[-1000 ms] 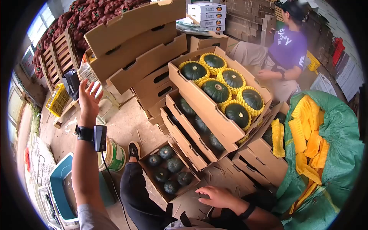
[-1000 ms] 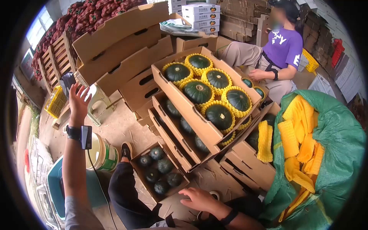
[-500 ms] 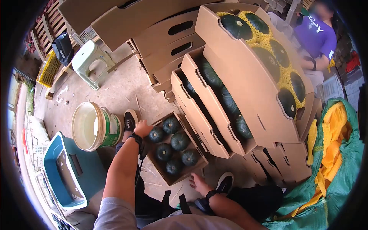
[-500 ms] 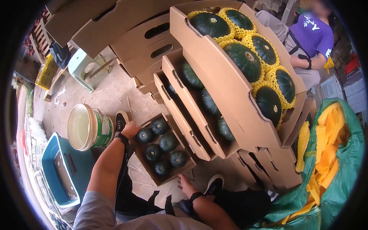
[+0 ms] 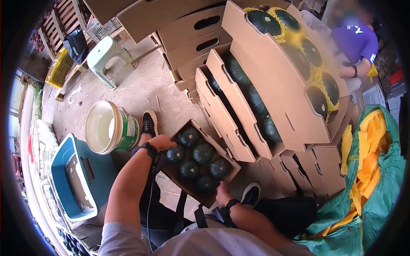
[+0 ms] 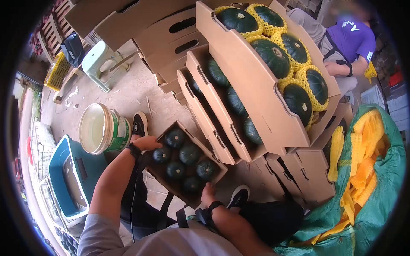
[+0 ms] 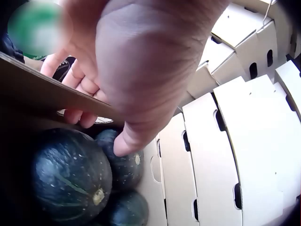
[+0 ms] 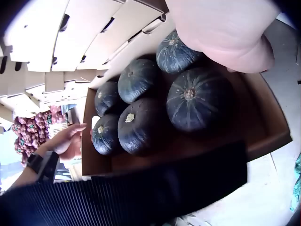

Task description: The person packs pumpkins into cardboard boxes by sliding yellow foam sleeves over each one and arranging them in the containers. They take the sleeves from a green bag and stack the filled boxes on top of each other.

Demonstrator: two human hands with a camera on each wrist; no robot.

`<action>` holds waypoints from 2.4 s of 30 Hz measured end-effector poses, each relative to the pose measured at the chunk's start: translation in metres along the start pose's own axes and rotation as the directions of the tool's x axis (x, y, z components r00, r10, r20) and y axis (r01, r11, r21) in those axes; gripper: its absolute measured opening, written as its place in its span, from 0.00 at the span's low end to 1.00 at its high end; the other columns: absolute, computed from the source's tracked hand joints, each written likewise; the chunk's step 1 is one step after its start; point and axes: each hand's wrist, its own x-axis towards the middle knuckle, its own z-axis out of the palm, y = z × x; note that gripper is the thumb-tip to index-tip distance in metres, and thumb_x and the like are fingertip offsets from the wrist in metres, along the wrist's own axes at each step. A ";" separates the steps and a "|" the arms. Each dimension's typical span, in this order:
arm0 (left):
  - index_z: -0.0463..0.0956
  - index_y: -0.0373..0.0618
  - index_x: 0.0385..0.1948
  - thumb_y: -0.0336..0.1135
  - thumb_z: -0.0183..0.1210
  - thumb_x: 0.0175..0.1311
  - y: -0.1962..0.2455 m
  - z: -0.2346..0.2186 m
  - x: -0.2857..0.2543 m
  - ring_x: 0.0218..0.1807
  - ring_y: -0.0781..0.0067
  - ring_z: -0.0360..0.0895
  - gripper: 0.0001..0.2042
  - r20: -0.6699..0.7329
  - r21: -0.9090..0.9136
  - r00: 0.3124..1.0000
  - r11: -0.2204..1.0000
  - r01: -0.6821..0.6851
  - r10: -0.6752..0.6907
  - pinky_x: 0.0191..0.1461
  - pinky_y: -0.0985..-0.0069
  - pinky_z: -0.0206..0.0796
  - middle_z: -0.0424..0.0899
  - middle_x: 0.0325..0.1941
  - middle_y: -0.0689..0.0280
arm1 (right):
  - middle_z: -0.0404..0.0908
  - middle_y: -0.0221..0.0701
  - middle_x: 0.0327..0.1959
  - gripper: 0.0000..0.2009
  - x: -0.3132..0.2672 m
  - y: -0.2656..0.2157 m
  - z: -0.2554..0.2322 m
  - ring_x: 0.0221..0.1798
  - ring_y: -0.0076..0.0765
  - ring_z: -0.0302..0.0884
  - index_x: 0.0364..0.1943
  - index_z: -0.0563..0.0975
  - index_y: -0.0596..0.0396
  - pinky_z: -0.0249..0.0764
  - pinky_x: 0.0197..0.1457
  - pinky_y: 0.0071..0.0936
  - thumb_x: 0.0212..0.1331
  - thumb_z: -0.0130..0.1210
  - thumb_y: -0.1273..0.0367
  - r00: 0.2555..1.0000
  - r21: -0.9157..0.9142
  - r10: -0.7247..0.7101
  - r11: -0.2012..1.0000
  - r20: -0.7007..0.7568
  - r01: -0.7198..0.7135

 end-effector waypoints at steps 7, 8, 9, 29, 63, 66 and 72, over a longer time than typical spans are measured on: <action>0.78 0.33 0.37 0.52 0.60 0.57 -0.029 0.000 -0.175 0.45 0.53 0.78 0.24 -0.431 -0.157 0.897 0.971 -0.180 0.097 0.52 0.65 0.67 0.81 0.39 0.49 | 0.67 0.22 0.24 0.06 -0.125 -0.066 -0.039 0.28 0.21 0.66 0.25 0.71 0.46 0.73 0.38 0.24 0.55 0.55 0.65 0.932 0.300 -0.284 0.930 0.226 0.211; 0.77 0.33 0.38 0.51 0.60 0.57 -0.020 -0.003 -0.205 0.44 0.55 0.78 0.24 -0.401 -0.295 0.916 0.944 -0.149 0.019 0.51 0.66 0.67 0.81 0.38 0.50 | 0.68 0.22 0.24 0.06 -0.141 -0.078 -0.050 0.28 0.21 0.66 0.26 0.72 0.47 0.73 0.38 0.24 0.55 0.56 0.65 0.925 0.331 -0.289 0.922 0.245 0.200; 0.76 0.33 0.40 0.51 0.60 0.57 -0.024 0.001 -0.225 0.41 0.59 0.77 0.24 -0.413 -0.344 0.911 0.922 -0.177 0.020 0.49 0.67 0.67 0.80 0.36 0.52 | 0.68 0.22 0.23 0.05 -0.170 -0.095 -0.065 0.28 0.21 0.66 0.27 0.73 0.48 0.74 0.39 0.25 0.54 0.56 0.65 0.920 0.363 -0.293 0.913 0.262 0.187; 0.75 0.48 0.44 0.53 0.50 0.63 0.099 0.089 -0.365 0.49 0.71 0.74 0.19 -0.429 -0.863 0.856 0.151 -0.483 0.290 0.51 0.69 0.64 0.79 0.43 0.68 | 0.74 0.22 0.26 0.10 -0.318 -0.210 -0.316 0.32 0.19 0.71 0.35 0.80 0.55 0.69 0.42 0.19 0.61 0.55 0.63 0.385 0.421 -0.821 0.554 0.422 0.718; 0.74 0.41 0.52 0.34 0.63 0.56 0.138 0.094 -0.426 0.50 0.57 0.78 0.21 -0.627 -0.139 0.486 0.527 -0.838 0.608 0.55 0.66 0.69 0.81 0.48 0.54 | 0.54 0.36 0.72 0.18 -0.265 -0.359 -0.482 0.72 0.52 0.52 0.44 0.82 0.48 0.58 0.70 0.38 0.43 0.63 0.69 -0.258 -0.806 -0.924 0.081 -0.281 0.587; 0.78 0.46 0.47 0.37 0.62 0.55 0.137 0.115 -0.393 0.38 0.53 0.80 0.17 -0.479 0.266 0.546 0.707 -0.656 0.687 0.42 0.64 0.73 0.82 0.40 0.55 | 0.71 0.37 0.62 0.18 -0.258 -0.340 -0.507 0.68 0.42 0.63 0.45 0.80 0.55 0.57 0.70 0.33 0.46 0.60 0.72 -0.168 -0.586 -0.986 -0.134 -0.004 0.799; 0.81 0.53 0.42 0.36 0.57 0.59 0.116 0.164 -0.355 0.31 0.57 0.80 0.10 -0.332 0.399 0.729 0.789 -0.467 0.599 0.35 0.65 0.72 0.84 0.32 0.62 | 0.75 0.34 0.58 0.18 -0.280 -0.330 -0.508 0.63 0.30 0.67 0.51 0.75 0.64 0.62 0.65 0.25 0.53 0.55 0.78 -0.128 -0.103 -0.990 -0.122 -0.053 0.987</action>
